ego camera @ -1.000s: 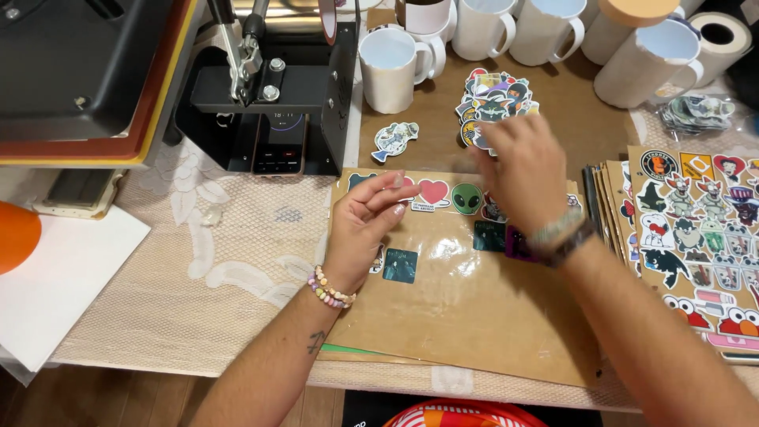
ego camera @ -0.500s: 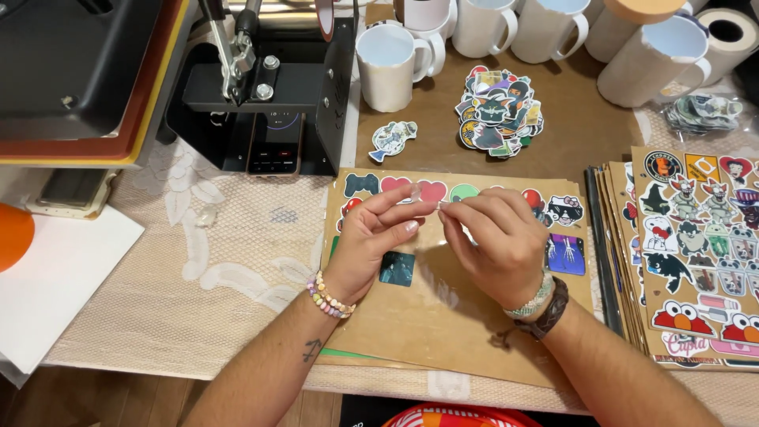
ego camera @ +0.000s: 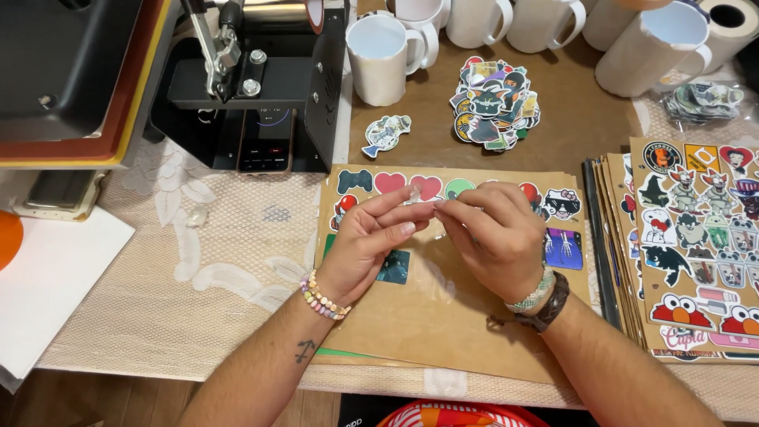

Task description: Peeling the backing off various stickers and applying them to a cardboard surface

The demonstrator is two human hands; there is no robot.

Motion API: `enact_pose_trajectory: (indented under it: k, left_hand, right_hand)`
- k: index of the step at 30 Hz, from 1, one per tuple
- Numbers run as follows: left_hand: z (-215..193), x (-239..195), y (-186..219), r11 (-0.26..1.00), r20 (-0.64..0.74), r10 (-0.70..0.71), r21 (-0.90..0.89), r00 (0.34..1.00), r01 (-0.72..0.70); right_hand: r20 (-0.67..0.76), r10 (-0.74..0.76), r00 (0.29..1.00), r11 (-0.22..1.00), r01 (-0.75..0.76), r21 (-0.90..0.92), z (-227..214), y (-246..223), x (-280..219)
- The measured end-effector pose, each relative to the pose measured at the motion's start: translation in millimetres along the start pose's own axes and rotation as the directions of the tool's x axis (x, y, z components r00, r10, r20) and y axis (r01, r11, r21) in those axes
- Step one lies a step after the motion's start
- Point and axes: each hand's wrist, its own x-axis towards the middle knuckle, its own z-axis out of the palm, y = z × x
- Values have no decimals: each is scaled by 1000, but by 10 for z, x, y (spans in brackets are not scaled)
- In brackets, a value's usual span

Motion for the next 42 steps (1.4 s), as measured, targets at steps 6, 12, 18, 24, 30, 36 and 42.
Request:
enact_pose_trajectory:
  k: [6, 12, 18, 24, 30, 36, 42]
  left_hand:
    - [21, -4, -31, 996, -13, 27, 85, 1000, -26]
    - [58, 1, -6, 996, -25, 29, 81, 999, -27]
    - [-112, 52, -94, 995, -55, 45, 96, 997, -40]
    - [70, 8, 5, 996, -50, 58, 68, 997, -54]
    - [28, 17, -20, 993, -77, 31, 120, 997, -22]
    - [-84, 70, -65, 978, -144, 52, 208, 988, -21]
    - [-71, 67, 226, 911, -86, 199, 384, 976, -152]
  right_hand:
    - [-19, 55, 998, 993, -53, 106, -39, -86, 40]
    - [50, -132, 990, 985, 137, -105, 25, -101, 4]
    - [112, -236, 965, 909, 260, -327, 82, -160, 24]
    - [31, 31, 999, 990, -35, 134, 22, -96, -22]
    - [58, -93, 994, 991, 98, -93, 79, -56, -47]
    - [108, -23, 994, 1000, 25, -18, 116, -123, -109]
    - [220, 179, 959, 962, -217, 165, -27, -152, 44]
